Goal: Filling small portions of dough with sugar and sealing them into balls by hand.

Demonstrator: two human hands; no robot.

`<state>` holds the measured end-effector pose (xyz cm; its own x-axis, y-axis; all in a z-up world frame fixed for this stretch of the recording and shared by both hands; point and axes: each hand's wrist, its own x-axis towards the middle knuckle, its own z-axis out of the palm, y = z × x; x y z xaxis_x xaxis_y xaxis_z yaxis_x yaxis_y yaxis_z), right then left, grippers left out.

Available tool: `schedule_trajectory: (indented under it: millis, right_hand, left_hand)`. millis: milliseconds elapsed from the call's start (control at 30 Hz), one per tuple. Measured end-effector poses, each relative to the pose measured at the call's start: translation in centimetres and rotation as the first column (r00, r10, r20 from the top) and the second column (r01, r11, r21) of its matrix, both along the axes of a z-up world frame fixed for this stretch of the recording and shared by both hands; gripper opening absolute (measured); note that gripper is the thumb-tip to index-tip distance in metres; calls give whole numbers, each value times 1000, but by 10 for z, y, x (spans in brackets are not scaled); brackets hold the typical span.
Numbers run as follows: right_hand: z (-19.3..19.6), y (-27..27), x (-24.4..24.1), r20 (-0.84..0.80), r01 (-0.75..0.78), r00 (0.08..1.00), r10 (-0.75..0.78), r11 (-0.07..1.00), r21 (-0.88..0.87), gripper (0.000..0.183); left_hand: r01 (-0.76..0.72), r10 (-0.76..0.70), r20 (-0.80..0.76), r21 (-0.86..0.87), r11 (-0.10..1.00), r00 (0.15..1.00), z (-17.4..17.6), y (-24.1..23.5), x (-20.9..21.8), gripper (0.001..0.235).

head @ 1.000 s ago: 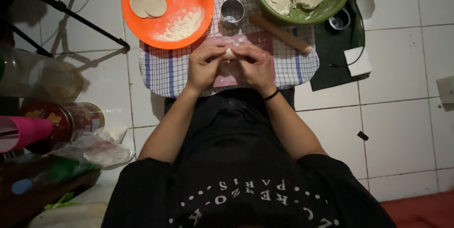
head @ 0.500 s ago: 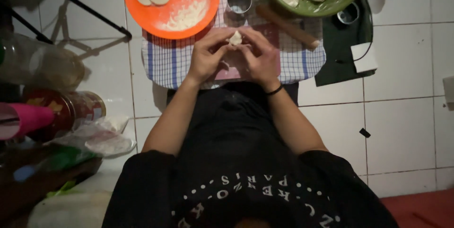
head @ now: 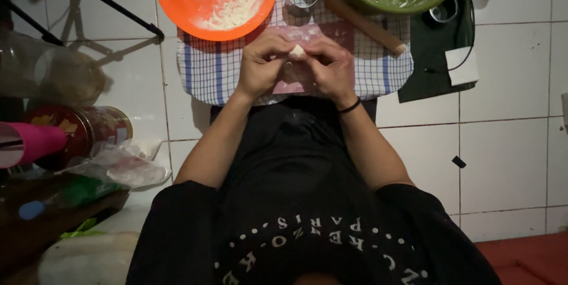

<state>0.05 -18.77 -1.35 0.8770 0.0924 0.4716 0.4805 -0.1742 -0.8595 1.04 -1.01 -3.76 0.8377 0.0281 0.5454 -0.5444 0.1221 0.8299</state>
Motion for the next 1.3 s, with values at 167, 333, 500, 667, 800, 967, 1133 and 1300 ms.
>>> schedule_trajectory:
  millis: [167,333,500,667,800,967,1133,1300]
  right_hand:
    - [19,6,-5,-9,32,999,-32,997,-68,12]
    - [21,9,-6,-184,23,983,-7,996,84,26]
    - [8,-2,0,-235,14,972,7,996,87,21]
    - [25,2,-3,-245,-54,968,60,998,31,22]
    - [27,3,-4,-300,-27,952,59,994,107,24]
    - [8,1,-4,-214,41,976,-39,999,2,20]
    - [17,4,-5,-157,51,986,-58,998,-47,14]
    - [24,8,-8,-107,-10,994,2,997,-75,27]
  left_hand:
    - [15,-22,-81,-79,997,996,7,-2,-4,11]
    - [-40,41,-5,89,995,999,20,-4,-5,22]
    - [-52,35,89,196,979,995,20,0,-4,30]
    - [-120,96,138,184,975,986,15,-2,-3,27]
    - [-122,93,157,182,976,983,15,0,-2,22]
    - [-146,107,180,223,964,978,28,-4,-6,11]
    - [-137,124,70,232,963,990,20,-2,-5,20]
    - [-85,97,-188,73,994,977,14,3,-6,18]
